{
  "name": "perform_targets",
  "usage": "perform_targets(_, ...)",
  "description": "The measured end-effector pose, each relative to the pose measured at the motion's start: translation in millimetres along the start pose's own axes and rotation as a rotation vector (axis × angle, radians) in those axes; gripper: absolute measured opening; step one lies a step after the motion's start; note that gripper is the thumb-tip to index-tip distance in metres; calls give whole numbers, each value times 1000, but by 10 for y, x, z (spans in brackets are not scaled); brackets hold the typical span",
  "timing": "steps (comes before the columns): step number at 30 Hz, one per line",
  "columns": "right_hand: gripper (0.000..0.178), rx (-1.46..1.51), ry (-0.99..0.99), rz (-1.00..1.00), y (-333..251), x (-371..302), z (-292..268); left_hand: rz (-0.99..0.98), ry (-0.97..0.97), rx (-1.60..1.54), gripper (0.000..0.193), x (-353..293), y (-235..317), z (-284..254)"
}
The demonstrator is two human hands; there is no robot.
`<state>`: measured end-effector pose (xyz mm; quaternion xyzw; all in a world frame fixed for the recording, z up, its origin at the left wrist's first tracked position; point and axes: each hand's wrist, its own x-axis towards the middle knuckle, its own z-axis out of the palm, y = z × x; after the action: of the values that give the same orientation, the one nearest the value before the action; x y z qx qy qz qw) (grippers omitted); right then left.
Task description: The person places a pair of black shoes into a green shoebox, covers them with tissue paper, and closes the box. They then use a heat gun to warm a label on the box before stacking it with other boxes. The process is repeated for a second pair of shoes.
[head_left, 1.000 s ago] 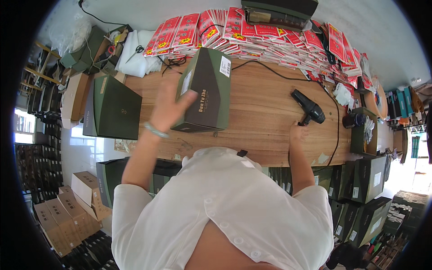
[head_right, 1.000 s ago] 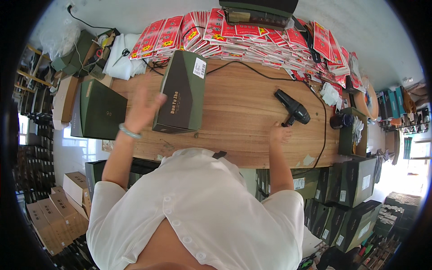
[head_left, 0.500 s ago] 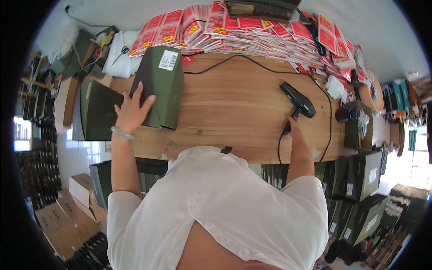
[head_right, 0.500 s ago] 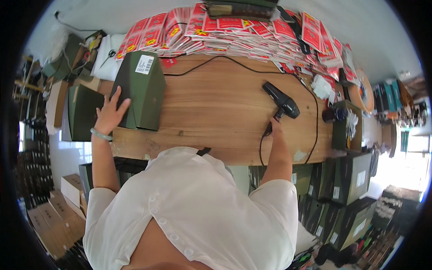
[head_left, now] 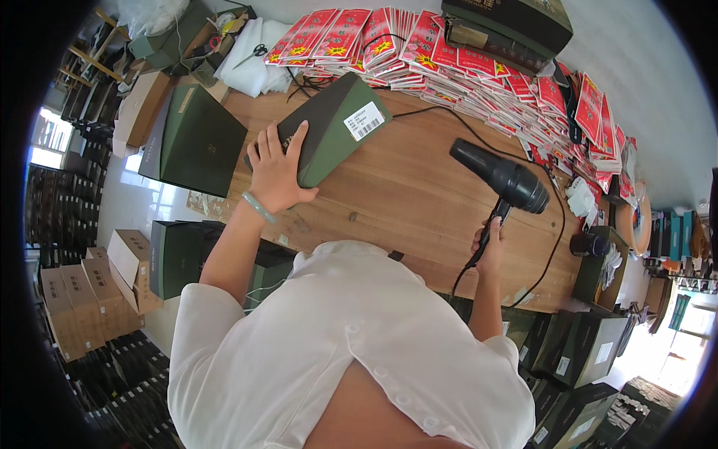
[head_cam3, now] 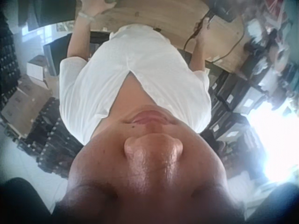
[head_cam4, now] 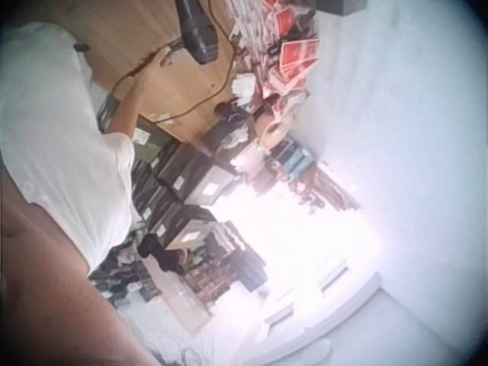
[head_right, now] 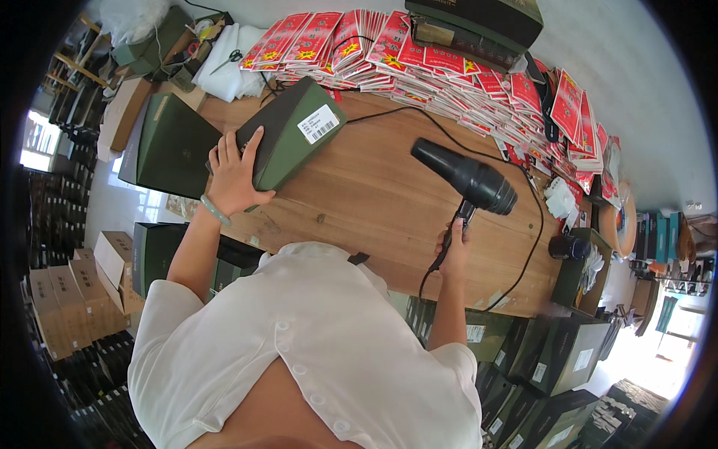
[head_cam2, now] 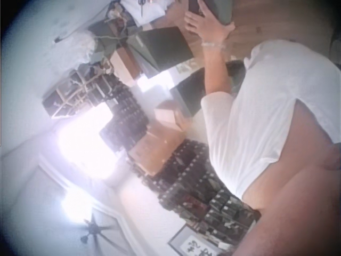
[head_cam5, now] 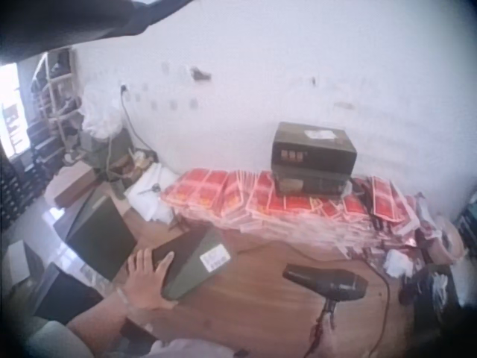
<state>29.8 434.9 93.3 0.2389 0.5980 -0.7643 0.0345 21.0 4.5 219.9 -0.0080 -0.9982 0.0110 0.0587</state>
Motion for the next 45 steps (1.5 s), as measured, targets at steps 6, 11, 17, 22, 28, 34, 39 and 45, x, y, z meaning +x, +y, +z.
perform_targets(6,46,-225,-15,-291,-597,-652,458,181,83,-99,115,-24,-290,-46)
perform_targets(11,44,-411,53,-425,-828,-1175,978,240,78,-181,116,9,-512,-78)
perform_targets(17,41,-720,214,-627,-832,-1577,1472,340,210,-317,101,72,-767,24)
perform_targets(22,41,-550,233,-459,-726,-1931,1880,423,272,-359,90,137,-985,90)
perform_targets(28,44,-577,352,-246,-583,-2386,2179,597,266,-433,87,35,-1078,41)
perform_targets(34,41,-659,482,-483,-285,-2662,2139,643,290,-500,87,-13,-1092,38)
perform_targets(39,41,-574,488,-380,-291,-2717,2216,655,289,-501,87,93,-1169,59)
perform_targets(45,45,-699,522,-447,-204,-2654,2211,647,285,-461,88,137,-1194,103)
